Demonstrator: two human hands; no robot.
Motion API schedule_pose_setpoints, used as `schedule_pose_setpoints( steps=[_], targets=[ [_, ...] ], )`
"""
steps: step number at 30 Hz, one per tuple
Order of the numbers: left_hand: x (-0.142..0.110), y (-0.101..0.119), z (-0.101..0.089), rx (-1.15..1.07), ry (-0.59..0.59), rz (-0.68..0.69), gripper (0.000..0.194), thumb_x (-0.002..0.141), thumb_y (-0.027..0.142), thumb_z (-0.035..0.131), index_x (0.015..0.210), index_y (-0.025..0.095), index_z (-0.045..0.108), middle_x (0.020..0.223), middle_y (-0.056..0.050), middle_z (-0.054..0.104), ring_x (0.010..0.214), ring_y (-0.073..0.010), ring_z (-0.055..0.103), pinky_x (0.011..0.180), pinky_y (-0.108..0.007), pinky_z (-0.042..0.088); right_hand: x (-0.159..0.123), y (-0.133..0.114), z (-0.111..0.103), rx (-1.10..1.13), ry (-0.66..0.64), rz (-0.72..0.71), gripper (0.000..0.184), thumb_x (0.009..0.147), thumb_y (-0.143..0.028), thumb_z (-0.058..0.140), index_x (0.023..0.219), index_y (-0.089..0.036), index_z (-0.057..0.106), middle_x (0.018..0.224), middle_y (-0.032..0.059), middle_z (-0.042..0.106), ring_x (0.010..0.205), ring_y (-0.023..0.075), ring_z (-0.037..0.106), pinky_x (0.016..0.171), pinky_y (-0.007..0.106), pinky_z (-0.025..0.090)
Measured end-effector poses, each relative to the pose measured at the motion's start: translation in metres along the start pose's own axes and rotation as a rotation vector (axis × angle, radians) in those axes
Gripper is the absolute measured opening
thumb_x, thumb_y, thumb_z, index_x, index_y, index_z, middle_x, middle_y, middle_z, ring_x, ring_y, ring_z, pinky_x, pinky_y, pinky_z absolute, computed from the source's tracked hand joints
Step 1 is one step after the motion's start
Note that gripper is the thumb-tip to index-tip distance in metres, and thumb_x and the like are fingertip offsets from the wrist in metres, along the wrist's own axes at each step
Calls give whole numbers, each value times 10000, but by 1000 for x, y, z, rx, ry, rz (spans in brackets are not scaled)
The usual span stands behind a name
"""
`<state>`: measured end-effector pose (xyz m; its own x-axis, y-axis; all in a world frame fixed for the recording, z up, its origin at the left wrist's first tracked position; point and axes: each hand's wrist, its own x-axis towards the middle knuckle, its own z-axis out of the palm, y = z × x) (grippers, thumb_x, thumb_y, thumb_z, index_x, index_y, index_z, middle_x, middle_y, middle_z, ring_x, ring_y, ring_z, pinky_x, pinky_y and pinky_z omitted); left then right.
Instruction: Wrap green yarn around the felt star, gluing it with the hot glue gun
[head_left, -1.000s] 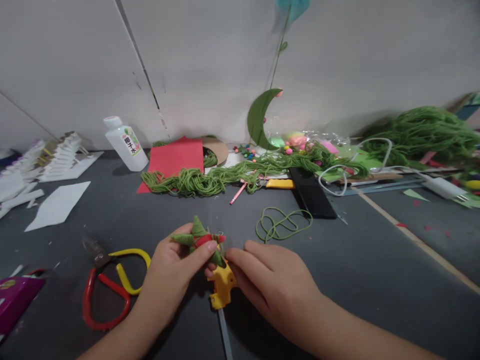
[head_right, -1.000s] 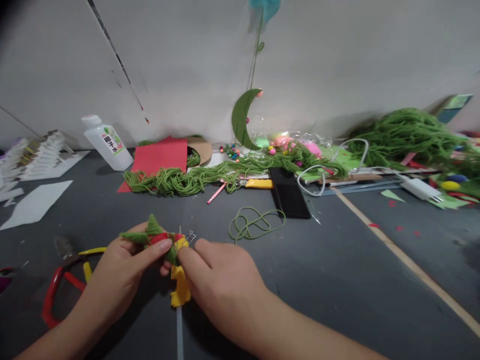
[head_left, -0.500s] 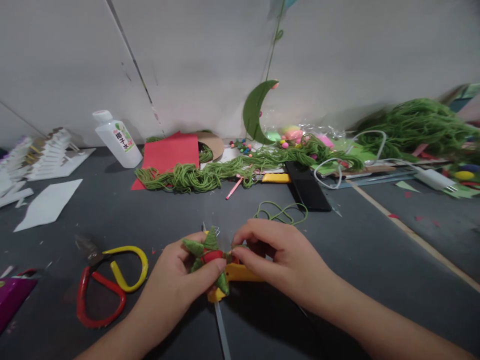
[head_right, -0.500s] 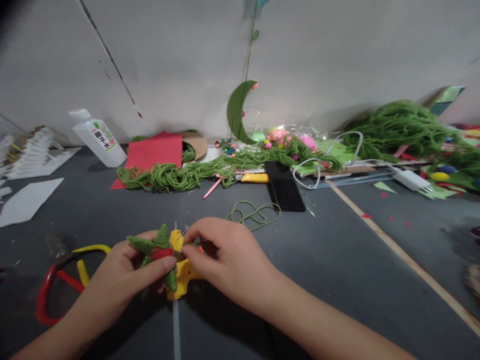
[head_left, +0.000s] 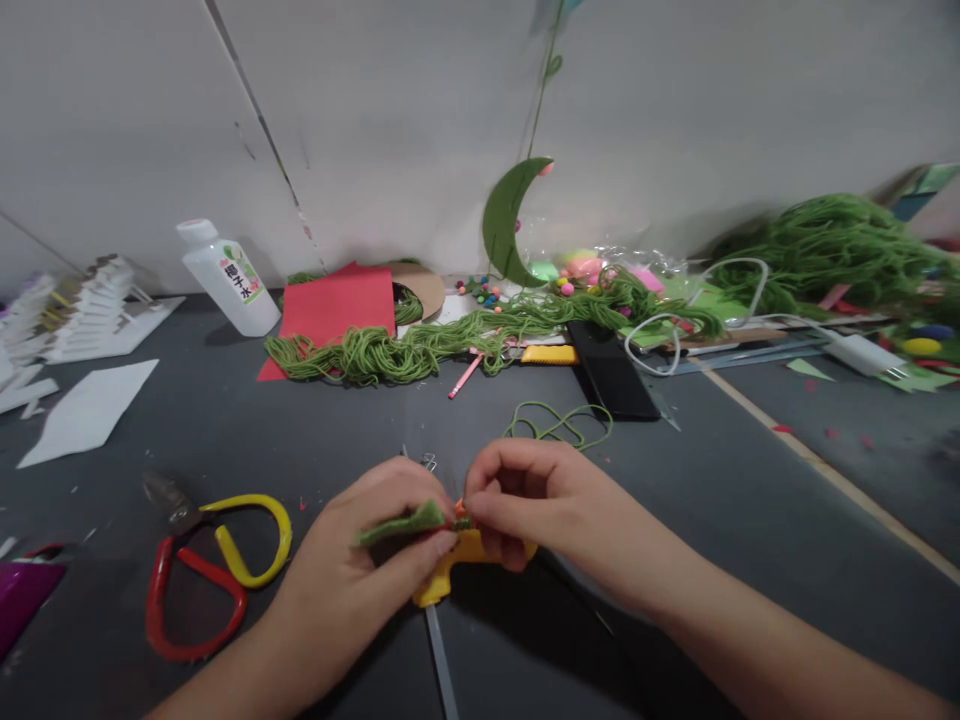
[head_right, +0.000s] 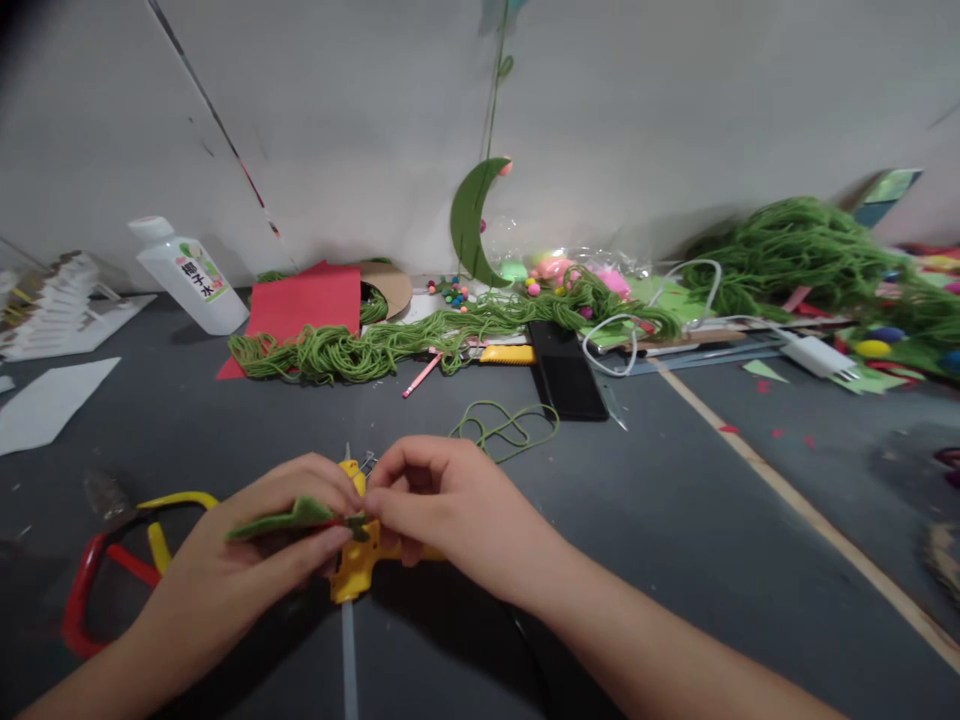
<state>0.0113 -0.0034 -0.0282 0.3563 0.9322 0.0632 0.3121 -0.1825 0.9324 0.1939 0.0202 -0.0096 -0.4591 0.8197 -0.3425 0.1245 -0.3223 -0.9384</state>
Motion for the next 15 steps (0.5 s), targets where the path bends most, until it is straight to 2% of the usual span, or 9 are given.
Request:
schedule_pose_setpoints(
  steps=[2, 4, 9, 12, 14, 15],
  targets=[
    [-2, -2, -1, 128, 45, 147, 187, 779, 106, 547, 830, 240, 667, 896, -30, 614, 825, -157, 594, 725, -244, 460, -1, -1, 1, 26, 4, -3, 92, 759, -207, 599, 689, -159, 563, 534, -52, 559, 463, 53, 510, 470, 157, 399],
    [-5, -4, -1, 204, 104, 232, 279, 746, 78, 566, 904, 277, 682, 962, -43, 610, 888, -181, 595, 770, -261, 456, -2, -2, 3, 54, 21, -14, 81, 752, -177, 600, 681, -157, 567, 541, -56, 559, 486, 50, 521, 490, 151, 415],
    [-15, -2, -2, 167, 181, 248, 383, 710, 71, 562, 988, 313, 666, 1123, -65, 533, 1054, -241, 529, 864, -304, 427, -5, -3, 5, 101, 75, -58, 52, 726, -141, 594, 686, -170, 578, 562, -52, 579, 526, 66, 548, 529, 175, 456],
    [-17, 0, -5, 9, 172, 252, 270, 750, 281, 575, 1000, 297, 677, 1142, -83, 510, 1074, -284, 497, 859, -339, 433, -5, -4, 6, 109, 91, -115, 57, 705, -114, 596, 690, -169, 587, 558, -50, 591, 523, 68, 557, 531, 174, 457],
    [-17, 3, -6, -80, 130, 217, 327, 745, 472, 556, 965, 277, 698, 1127, -92, 516, 1048, -297, 500, 843, -350, 447, -6, -4, 6, 104, 99, -147, 64, 696, -103, 599, 689, -166, 592, 556, -52, 590, 517, 63, 556, 528, 167, 456],
    [-16, 4, -6, -99, 122, 177, 334, 736, 507, 557, 917, 271, 708, 1102, -88, 528, 1025, -287, 511, 828, -339, 456, -6, -4, 7, 104, 101, -154, 65, 694, -103, 600, 686, -166, 592, 559, -53, 587, 515, 62, 556, 526, 167, 457]
  ],
)
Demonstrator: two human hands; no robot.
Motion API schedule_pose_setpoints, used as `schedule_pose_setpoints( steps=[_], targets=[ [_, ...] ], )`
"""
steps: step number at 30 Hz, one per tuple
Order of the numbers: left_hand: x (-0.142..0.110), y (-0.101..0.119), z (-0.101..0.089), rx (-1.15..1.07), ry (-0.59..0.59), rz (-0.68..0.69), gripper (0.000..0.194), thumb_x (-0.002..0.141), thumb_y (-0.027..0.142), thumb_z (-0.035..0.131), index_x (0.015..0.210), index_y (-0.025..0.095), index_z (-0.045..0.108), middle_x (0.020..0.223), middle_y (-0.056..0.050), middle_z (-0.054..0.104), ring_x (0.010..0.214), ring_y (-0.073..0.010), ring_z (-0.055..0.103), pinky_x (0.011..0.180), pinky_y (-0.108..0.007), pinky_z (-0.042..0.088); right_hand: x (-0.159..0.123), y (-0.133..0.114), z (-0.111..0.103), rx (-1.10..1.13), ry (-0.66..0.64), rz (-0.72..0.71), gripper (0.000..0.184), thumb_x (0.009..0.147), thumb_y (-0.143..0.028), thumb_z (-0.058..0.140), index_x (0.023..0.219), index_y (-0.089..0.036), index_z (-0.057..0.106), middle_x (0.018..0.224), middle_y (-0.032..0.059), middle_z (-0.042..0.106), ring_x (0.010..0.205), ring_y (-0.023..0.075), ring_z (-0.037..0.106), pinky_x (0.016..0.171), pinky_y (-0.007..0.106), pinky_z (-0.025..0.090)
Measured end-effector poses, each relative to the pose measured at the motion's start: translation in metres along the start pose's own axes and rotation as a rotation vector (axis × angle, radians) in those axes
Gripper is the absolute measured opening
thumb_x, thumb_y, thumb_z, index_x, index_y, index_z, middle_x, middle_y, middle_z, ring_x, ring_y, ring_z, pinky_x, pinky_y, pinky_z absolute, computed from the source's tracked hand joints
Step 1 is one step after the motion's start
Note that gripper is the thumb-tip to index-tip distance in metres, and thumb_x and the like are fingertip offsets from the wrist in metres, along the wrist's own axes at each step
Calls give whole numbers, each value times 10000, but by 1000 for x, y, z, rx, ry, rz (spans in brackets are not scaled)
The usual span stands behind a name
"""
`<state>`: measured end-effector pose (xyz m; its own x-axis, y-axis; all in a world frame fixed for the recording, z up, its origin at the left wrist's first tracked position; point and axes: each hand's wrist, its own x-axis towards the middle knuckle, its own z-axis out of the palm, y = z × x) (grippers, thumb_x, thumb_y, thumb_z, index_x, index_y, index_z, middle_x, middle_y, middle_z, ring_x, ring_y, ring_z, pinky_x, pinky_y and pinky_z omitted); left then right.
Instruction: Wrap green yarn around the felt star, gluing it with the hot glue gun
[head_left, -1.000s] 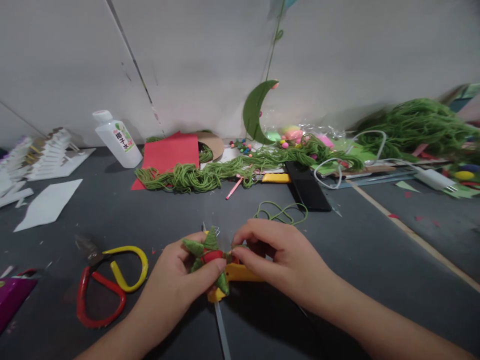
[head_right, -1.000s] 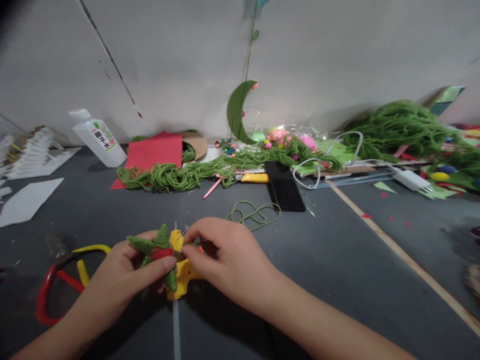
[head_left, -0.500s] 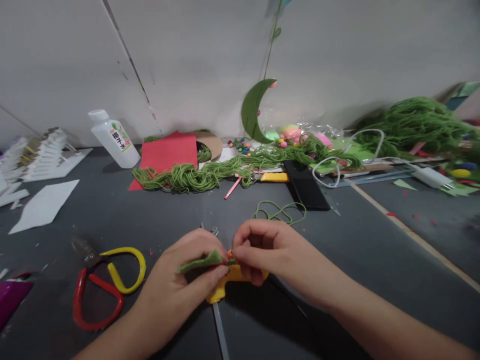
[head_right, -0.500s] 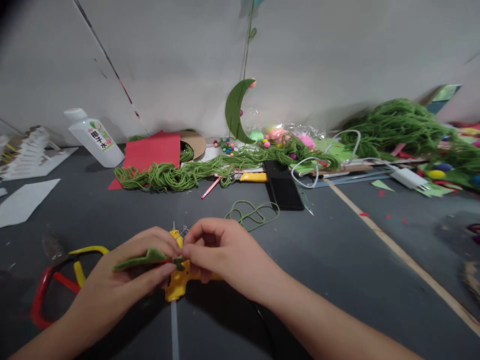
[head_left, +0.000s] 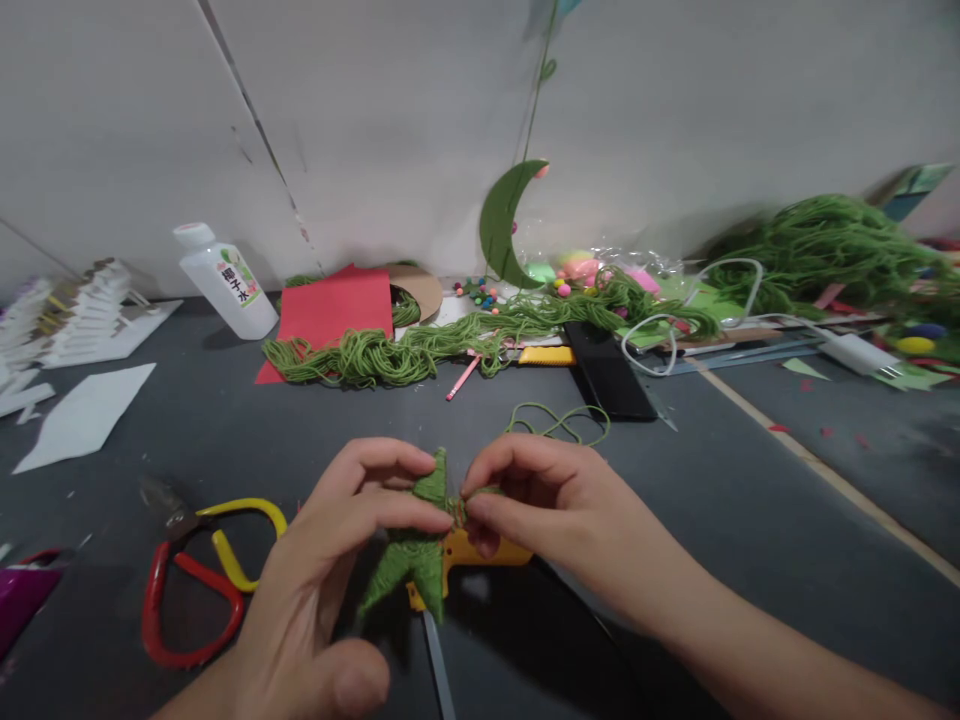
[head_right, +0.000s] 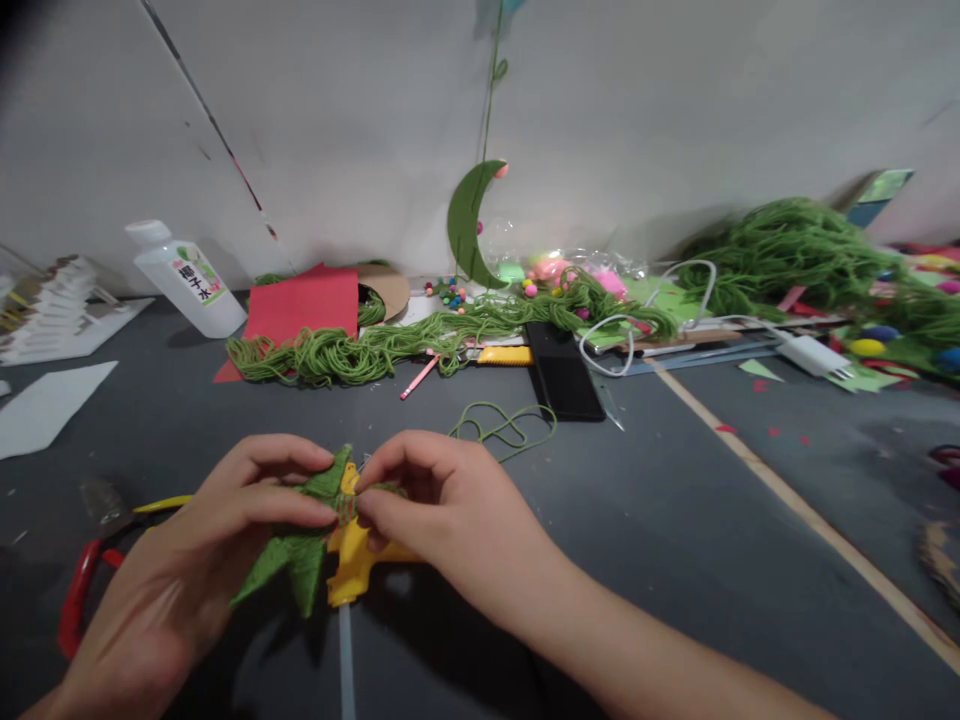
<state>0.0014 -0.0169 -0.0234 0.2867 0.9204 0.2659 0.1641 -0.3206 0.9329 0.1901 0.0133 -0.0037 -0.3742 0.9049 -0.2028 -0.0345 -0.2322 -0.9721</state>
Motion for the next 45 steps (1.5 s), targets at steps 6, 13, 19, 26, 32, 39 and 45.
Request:
schedule_pose_setpoints(
  steps=[6, 13, 19, 26, 32, 39, 45],
  targets=[
    [8, 4, 14, -133, 259, -326, 319, 645, 137, 707, 892, 276, 560, 948, 0, 581, 849, -153, 597, 694, -209, 489, -2, 1, 3, -6, -18, 48, 68, 698, -111, 585, 661, -168, 582, 558, -48, 580, 517, 75, 564, 540, 193, 471],
    [14, -4, 16, -474, -5, -558, 303, 761, 179, 623, 1030, 238, 498, 906, -9, 622, 749, -134, 633, 688, -241, 506, 0, 6, 5, -5, -34, 45, 49, 723, -139, 589, 682, -165, 586, 576, -41, 589, 528, 76, 577, 546, 193, 477],
    [13, -3, 12, -623, 15, -728, 280, 710, 135, 675, 946, 218, 549, 841, 15, 614, 707, -122, 618, 678, -243, 487, 1, 12, 6, -238, 33, -103, 75, 730, -119, 575, 694, -181, 596, 626, -32, 620, 579, 98, 600, 563, 204, 487],
    [15, -4, 13, -551, -60, -720, 75, 780, 181, 592, 851, 185, 614, 701, 13, 622, 665, -108, 564, 663, -217, 441, 2, 10, 8, -482, 56, -210, 140, 721, -61, 558, 670, -182, 606, 580, -46, 625, 546, 84, 570, 514, 163, 430],
    [17, -6, 11, -343, -97, -687, 62, 708, 177, 647, 764, 174, 622, 611, 27, 616, 608, -112, 559, 608, -204, 423, 4, 8, 5, -486, 23, -107, 65, 716, -136, 608, 681, -173, 648, 614, -30, 647, 557, 93, 551, 476, 167, 388],
    [17, -5, 8, -219, -80, -669, 72, 709, 209, 653, 755, 172, 612, 592, 30, 624, 561, -106, 551, 551, -197, 408, 4, 4, -1, -573, -35, -168, 92, 754, -152, 582, 707, -181, 656, 658, -18, 665, 587, 100, 561, 506, 178, 400],
    [17, -6, 7, -278, -73, -629, 62, 751, 221, 634, 786, 182, 601, 608, 37, 614, 591, -105, 553, 585, -198, 418, 1, 8, 0, -750, -33, -395, 97, 751, -106, 590, 715, -186, 633, 624, -47, 606, 542, 73, 505, 515, 167, 366]
  ],
)
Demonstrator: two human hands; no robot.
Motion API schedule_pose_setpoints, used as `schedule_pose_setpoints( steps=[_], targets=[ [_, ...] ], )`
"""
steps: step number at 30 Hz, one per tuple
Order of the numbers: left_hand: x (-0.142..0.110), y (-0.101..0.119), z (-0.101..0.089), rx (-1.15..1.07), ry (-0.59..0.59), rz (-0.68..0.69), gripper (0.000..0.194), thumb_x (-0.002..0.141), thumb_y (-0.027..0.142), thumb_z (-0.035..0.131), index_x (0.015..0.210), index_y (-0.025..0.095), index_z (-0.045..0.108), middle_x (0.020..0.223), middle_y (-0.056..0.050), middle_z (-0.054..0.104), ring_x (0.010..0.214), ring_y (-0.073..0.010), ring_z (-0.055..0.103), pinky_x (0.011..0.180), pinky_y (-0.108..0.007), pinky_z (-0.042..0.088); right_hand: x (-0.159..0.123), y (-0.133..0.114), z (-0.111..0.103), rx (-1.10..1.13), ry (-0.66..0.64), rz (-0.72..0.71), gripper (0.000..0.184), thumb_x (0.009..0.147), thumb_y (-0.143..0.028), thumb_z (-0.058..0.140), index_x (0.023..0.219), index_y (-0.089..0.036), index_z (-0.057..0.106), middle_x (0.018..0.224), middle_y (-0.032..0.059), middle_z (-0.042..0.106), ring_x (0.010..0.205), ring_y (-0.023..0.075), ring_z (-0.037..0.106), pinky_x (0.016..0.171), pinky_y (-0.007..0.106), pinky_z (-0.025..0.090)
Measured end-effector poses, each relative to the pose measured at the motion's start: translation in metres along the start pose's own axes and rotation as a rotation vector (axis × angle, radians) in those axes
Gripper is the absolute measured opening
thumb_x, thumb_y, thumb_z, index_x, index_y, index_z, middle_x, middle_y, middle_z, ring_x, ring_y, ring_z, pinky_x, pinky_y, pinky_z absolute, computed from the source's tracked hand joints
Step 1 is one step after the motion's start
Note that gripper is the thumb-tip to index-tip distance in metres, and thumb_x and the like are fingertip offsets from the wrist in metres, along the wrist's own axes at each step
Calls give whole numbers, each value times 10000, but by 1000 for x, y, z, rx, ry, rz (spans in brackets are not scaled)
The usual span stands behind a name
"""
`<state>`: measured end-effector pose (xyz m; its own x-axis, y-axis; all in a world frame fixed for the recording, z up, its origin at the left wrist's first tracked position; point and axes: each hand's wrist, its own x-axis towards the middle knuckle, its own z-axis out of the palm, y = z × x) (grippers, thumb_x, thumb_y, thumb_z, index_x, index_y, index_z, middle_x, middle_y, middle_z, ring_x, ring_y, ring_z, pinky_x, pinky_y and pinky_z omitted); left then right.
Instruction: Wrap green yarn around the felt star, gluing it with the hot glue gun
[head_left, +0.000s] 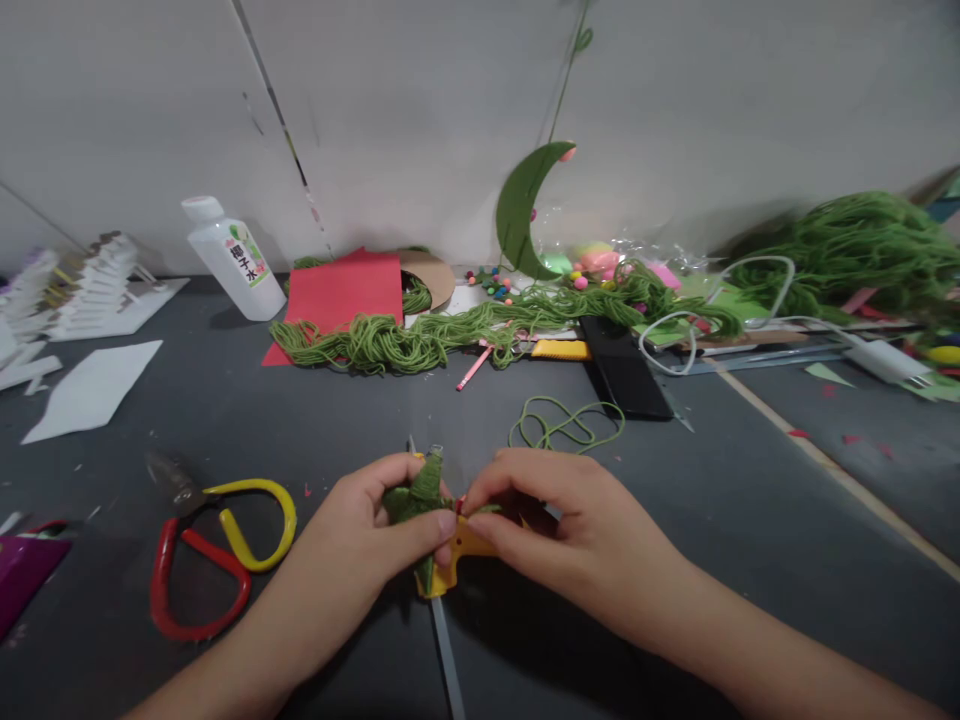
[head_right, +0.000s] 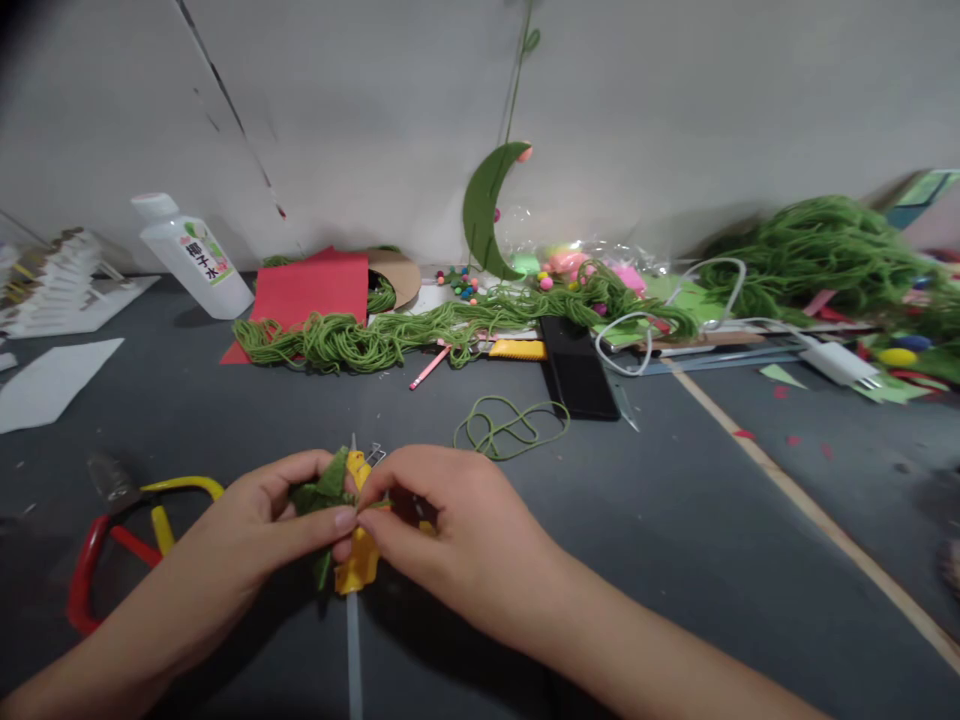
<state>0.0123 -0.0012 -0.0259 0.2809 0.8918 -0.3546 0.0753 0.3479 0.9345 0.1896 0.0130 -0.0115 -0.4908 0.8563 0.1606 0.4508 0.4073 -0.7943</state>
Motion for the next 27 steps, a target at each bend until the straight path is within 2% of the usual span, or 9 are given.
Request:
schedule_pose_setpoints(
  steps=[5, 10, 13, 19, 22, 24, 25, 27],
  targets=[
    [0, 1, 1, -274, 28, 5, 31, 782, 188, 604, 802, 181, 582, 716, 19, 620, 718, -118, 568, 705, -225, 446, -2, 4, 3, -176, 0, -181, 69, 809, -139, 562, 797, -182, 615, 625, -42, 548, 529, 75, 459, 512, 173, 335],
    [6, 1, -3, -481, 79, -14, 49, 797, 146, 587, 834, 152, 618, 696, 7, 622, 657, -89, 572, 671, -200, 473, -4, 9, 8, -250, -61, -225, 101, 850, -136, 507, 805, -168, 592, 616, -31, 529, 530, 89, 444, 535, 188, 338],
    [10, 2, -7, -554, 139, 21, 51, 788, 111, 595, 792, 149, 629, 736, 1, 647, 621, -65, 579, 629, -172, 491, -4, 11, 12, -267, -127, -227, 106, 843, -114, 504, 827, -155, 600, 632, -23, 551, 543, 90, 458, 551, 188, 347],
    [10, 3, -7, -544, 197, 50, 92, 785, 84, 590, 799, 146, 657, 823, -44, 709, 671, -85, 646, 656, -175, 533, 3, 20, 10, -279, -123, -195, 110, 835, -98, 503, 819, -160, 594, 703, 5, 613, 620, 114, 528, 605, 206, 402],
    [15, 2, -10, -516, 276, 113, 59, 773, 85, 606, 775, 133, 640, 844, -58, 721, 719, -105, 667, 687, -184, 540, 5, 24, 6, -480, 46, -203, 132, 832, -92, 490, 826, -151, 608, 855, 74, 620, 797, 177, 539, 749, 300, 426],
    [21, 1, -17, -488, 364, 191, 51, 760, 85, 620, 782, 130, 630, 844, -57, 723, 739, -108, 670, 701, -178, 534, 4, 23, 5, -618, 166, -227, 148, 827, -103, 483, 822, -147, 625, 1006, 125, 587, 918, 228, 497, 831, 381, 398],
    [25, 0, -21, -473, 406, 238, 51, 753, 89, 628, 782, 132, 625, 840, -51, 723, 749, -109, 671, 711, -180, 531, 3, 21, 6, -654, 168, -235, 157, 828, -113, 475, 815, -146, 628, 1025, 132, 575, 916, 237, 485, 819, 391, 401],
    [32, -2, -30, -437, 463, 317, 58, 741, 112, 643, 785, 142, 621, 830, -36, 722, 766, -118, 672, 728, -196, 526, -1, 15, 9, -659, 38, -235, 160, 829, -152, 465, 796, -147, 621, 941, 117, 580, 830, 225, 483, 725, 362, 428]
  ],
)
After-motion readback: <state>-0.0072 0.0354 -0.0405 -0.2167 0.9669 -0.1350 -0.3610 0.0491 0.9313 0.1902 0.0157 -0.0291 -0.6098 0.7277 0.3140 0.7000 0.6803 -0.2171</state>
